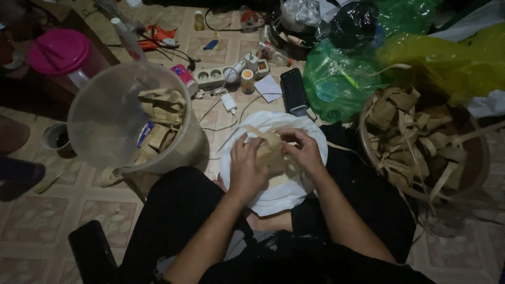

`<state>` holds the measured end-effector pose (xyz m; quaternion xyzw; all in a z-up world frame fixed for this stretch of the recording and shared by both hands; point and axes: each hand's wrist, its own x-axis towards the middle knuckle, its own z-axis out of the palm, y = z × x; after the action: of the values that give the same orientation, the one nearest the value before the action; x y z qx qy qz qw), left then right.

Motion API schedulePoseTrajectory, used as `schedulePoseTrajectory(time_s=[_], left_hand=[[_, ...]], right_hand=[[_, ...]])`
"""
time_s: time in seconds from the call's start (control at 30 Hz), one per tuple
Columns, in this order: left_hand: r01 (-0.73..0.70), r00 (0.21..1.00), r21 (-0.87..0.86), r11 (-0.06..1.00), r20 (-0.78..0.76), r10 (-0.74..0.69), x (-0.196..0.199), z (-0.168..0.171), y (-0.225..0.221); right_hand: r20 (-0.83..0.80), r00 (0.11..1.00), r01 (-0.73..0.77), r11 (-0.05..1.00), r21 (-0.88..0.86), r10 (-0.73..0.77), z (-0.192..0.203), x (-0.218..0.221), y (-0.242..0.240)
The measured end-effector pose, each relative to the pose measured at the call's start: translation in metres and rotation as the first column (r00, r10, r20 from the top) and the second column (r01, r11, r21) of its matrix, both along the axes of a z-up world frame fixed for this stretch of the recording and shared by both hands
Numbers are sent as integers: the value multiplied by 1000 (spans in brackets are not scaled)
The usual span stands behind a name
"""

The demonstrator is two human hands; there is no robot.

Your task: Weaving palm leaves into a pouch and filling it with rice to prepare ketupat.

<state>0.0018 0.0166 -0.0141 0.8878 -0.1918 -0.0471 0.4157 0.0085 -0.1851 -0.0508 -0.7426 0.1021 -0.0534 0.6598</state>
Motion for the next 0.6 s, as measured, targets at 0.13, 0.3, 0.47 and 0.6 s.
schedulePoseTrajectory(time_s=[0.13,0.3,0.47,0.6], left_hand=[[28,999,110,994,-30,-25,-7,26,-5],[28,990,49,998,-139,-21,-5,17,-8],[-49,999,11,999,-22,50,-2,-9,-18],[-53,998,-20,998,-33,53,2,-21,-15]], right_hand=[[37,999,-16,1000,-25,17,21,-5,10],[92,986,-136,990,-32,139,15,-7,7],[158,984,-102,988,113,83,19,-9,12],[61,994,70,961,268,-89,26,-6,8]])
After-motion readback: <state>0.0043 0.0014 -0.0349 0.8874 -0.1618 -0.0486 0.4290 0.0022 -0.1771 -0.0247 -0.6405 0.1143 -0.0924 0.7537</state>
